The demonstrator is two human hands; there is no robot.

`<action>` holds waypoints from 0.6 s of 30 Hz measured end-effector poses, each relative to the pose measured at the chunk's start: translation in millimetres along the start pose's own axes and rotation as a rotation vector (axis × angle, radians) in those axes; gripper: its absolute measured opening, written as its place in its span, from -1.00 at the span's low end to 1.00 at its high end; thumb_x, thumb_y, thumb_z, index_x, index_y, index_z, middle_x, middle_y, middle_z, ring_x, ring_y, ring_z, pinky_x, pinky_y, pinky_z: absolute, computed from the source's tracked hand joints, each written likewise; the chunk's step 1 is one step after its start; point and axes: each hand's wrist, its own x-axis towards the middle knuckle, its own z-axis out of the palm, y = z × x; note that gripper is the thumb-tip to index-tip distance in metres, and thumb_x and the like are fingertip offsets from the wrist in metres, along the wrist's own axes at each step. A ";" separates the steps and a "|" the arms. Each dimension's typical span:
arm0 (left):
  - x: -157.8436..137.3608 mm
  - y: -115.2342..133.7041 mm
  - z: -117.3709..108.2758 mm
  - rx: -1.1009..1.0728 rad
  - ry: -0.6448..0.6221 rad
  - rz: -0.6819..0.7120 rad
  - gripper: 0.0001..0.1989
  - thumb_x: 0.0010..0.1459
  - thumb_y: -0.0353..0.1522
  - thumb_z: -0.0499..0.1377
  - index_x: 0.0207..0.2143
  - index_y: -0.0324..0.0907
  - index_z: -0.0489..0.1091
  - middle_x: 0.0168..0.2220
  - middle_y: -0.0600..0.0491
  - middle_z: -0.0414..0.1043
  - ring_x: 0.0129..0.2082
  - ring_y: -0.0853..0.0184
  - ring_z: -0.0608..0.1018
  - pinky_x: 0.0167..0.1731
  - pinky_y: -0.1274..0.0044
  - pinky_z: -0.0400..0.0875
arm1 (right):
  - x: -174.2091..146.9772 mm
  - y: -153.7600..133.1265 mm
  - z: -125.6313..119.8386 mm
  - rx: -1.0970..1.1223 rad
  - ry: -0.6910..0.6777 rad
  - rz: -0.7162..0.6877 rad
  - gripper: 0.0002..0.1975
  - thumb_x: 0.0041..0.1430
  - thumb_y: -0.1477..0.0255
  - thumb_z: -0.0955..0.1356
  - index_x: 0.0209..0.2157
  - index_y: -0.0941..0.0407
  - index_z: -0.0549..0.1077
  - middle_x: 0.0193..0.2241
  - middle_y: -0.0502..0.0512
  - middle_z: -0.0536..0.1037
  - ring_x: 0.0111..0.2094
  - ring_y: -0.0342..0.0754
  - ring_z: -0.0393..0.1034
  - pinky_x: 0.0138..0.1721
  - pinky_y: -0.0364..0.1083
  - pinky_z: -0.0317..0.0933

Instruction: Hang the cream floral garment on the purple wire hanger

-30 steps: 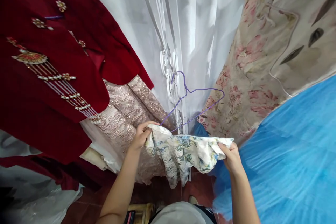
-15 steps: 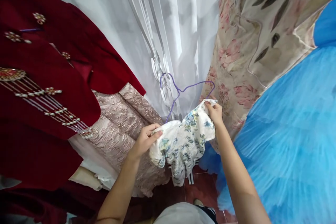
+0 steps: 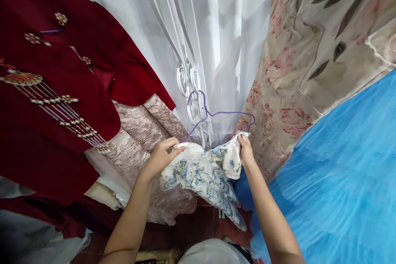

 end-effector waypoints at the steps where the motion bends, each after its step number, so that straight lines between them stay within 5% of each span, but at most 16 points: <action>1: 5.6 4.1 0.0 0.106 0.031 0.026 -0.72 0.33 -0.22 0.14 -0.42 -0.18 0.36 -0.38 0.08 0.36 -0.35 0.34 0.41 -0.32 0.54 0.23 | -12.1 3.3 0.1 0.024 -0.003 0.022 -0.56 -0.07 0.04 0.49 -0.29 0.04 0.40 -0.43 -0.03 0.54 -0.39 0.01 0.48 -0.35 -0.05 0.37; 7: 41.6 39.4 16.8 0.471 0.364 0.133 -0.71 0.42 -0.25 0.05 -0.30 -0.17 0.47 -0.35 -0.02 0.51 -0.34 0.26 0.51 -0.36 0.50 0.21 | -88.0 24.7 21.1 0.020 0.011 0.050 -0.62 0.09 0.05 0.41 -0.23 0.03 0.36 -0.32 0.06 0.59 -0.28 0.04 0.49 -0.27 -0.04 0.33; 12: 57.6 36.6 14.4 0.286 0.496 0.249 -0.75 0.37 -0.21 0.15 -0.21 -0.13 0.57 -0.29 0.03 0.60 -0.35 0.35 0.56 -0.33 0.56 0.29 | -108.3 24.1 16.2 -0.057 -0.029 0.041 -0.68 0.13 0.13 0.42 -0.24 0.07 0.42 -0.35 0.07 0.58 -0.29 0.03 0.46 -0.21 -0.04 0.32; 18: 64.5 22.2 4.2 0.145 0.395 0.338 -0.74 0.36 -0.26 0.14 -0.27 -0.18 0.59 -0.37 0.03 0.56 -0.38 0.38 0.53 -0.31 0.57 0.36 | -79.1 -9.7 -27.0 -0.129 0.435 -0.245 -0.67 0.11 0.14 0.46 -0.41 0.09 0.40 -0.48 -0.07 0.43 -0.48 -0.15 0.25 -0.37 -0.15 0.17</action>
